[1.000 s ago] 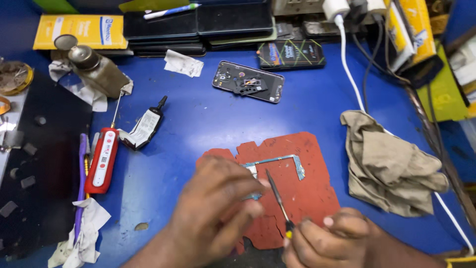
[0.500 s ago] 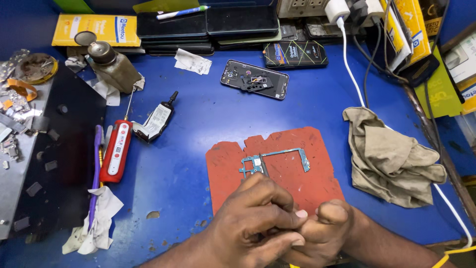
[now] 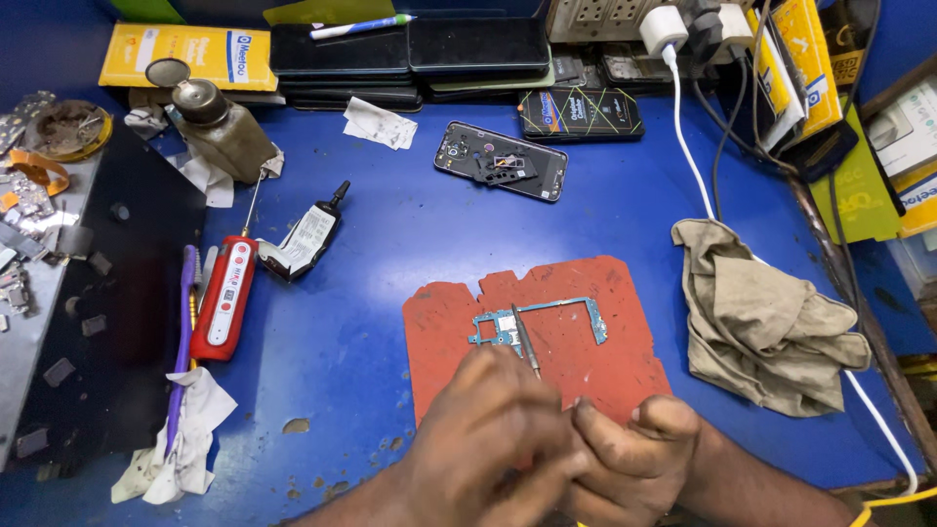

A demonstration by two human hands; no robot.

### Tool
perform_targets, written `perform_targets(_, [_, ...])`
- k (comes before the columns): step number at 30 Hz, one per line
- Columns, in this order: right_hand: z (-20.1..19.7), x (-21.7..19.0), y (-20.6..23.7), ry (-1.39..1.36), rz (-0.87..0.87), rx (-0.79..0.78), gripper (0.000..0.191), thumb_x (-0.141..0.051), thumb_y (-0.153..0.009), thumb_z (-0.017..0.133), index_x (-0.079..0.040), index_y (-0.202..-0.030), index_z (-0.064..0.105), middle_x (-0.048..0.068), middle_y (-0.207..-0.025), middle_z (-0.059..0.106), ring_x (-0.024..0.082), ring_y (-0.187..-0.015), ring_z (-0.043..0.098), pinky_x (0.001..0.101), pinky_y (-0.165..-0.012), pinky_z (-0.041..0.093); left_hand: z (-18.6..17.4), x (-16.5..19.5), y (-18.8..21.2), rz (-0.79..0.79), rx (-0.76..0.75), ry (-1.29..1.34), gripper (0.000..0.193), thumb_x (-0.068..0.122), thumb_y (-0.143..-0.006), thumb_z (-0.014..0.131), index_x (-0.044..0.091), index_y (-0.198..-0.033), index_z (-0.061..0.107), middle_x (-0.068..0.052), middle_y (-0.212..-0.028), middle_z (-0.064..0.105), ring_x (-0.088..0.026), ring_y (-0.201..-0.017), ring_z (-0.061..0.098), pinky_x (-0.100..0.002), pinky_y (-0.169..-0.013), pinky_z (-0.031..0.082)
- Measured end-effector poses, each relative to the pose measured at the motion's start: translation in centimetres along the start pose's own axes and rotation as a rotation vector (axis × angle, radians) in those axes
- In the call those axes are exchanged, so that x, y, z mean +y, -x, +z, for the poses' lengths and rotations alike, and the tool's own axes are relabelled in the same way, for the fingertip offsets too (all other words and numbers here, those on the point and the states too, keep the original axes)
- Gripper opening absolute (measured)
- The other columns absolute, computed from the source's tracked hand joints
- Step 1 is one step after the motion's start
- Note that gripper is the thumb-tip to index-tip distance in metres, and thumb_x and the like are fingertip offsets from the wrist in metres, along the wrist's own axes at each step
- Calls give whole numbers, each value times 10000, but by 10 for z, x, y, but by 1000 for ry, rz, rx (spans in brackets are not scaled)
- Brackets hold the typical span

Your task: The person solders a phone motherboard resting on a red mat on a blue workbench. They hold the board steady with one hand while applying a yellow-handled soldering iron to the board's contacts, repositioning the board and continuing to solder different points.

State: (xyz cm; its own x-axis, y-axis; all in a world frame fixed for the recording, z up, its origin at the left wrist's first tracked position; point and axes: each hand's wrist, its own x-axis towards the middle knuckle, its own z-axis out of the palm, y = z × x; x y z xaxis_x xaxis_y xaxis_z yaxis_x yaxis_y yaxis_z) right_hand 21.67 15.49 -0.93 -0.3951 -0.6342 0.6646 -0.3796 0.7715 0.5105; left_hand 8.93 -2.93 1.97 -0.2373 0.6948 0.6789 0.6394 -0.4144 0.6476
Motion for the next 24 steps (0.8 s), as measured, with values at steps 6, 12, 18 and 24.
perform_targets(6, [2, -2, -10, 0, 1, 37, 79, -212, -914, 625, -253, -852, 649, -140, -844, 626, 42, -780, 539, 338, -696, 246, 1, 9, -4, -209, -226, -55, 211, 264, -957, 671, 119, -1075, 769, -185, -1316, 521, -416, -1301, 375, -606, -1120, 307])
perform_targets(12, [6, -3, -13, -2, -13, 47, 73, -215, -911, 626, -251, -851, 647, -132, -841, 619, 48, -779, 538, 345, -702, 253, 6, 5, -5, -188, -278, 23, 352, 331, -1017, 547, 73, -830, 698, -194, -1328, 486, -468, -1422, 295, -670, -1168, 201])
perform_targets(18, [7, -4, -15, -11, -21, 52, 68, -219, -909, 628, -250, -850, 644, -124, -839, 612, 55, -777, 538, 353, -709, 260, 12, 0, 2, -237, -267, 102, 388, 356, -1041, 542, 65, -837, 698, -143, -1284, 509, -409, -1325, 355, -652, -1178, 218])
perform_targets(24, [6, -2, -12, -11, -25, 48, 63, -223, -906, 630, -249, -849, 641, -117, -837, 605, 62, -776, 537, 360, -715, 268, 7, 4, 2, -211, -345, 81, 307, 283, -983, 492, 60, -901, 686, -193, -1367, 454, -463, -1437, 289, -708, -1218, 126])
